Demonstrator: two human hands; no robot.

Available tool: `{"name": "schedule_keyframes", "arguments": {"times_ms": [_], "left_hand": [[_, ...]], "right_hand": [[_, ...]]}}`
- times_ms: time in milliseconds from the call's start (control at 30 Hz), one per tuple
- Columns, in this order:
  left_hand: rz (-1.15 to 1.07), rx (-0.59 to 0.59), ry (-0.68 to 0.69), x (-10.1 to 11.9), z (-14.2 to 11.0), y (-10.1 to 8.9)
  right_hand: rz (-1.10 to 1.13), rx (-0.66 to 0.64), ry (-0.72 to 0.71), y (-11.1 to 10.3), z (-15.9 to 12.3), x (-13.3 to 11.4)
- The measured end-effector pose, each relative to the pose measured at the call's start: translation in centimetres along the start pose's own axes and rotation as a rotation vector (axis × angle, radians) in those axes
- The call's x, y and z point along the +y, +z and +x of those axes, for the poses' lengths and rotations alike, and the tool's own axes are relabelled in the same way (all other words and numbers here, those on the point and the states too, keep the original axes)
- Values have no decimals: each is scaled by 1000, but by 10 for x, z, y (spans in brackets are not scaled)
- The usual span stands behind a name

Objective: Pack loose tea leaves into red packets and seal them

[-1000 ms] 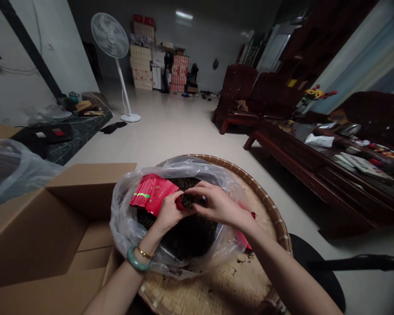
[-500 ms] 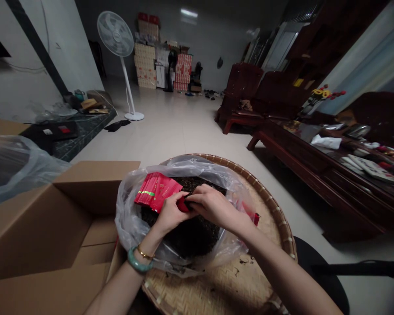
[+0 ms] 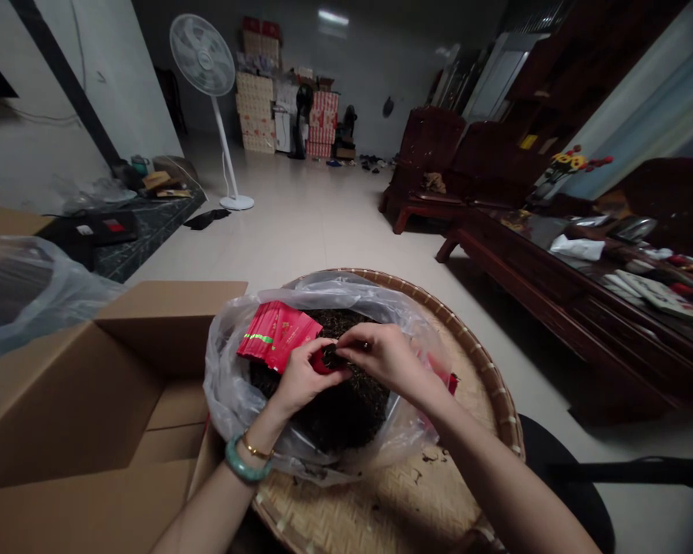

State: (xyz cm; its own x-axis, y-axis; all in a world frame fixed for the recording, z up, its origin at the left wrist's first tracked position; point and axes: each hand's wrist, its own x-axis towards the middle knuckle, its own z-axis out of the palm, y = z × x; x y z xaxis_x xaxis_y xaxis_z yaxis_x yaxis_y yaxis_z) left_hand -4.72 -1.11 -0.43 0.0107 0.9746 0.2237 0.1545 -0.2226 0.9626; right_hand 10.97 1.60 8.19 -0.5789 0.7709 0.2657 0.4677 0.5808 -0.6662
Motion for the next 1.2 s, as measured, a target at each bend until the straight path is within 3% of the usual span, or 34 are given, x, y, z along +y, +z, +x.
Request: {"name": "schedule_keyframes", "arguments": {"times_ms": [267, 500, 967, 1200], "left_hand": [[-34, 18, -18, 0, 0, 0], [-35, -27, -26, -3, 0, -1], [41, -36, 63, -1, 2, -3], [23, -5, 23, -1, 3, -1]], "right_hand": [[257, 150, 192, -19, 0, -3], [97, -17, 101, -2, 0, 5], [-129, -137, -181, 6, -4, -4], [-203, -34, -119, 16, -4, 0]]}}
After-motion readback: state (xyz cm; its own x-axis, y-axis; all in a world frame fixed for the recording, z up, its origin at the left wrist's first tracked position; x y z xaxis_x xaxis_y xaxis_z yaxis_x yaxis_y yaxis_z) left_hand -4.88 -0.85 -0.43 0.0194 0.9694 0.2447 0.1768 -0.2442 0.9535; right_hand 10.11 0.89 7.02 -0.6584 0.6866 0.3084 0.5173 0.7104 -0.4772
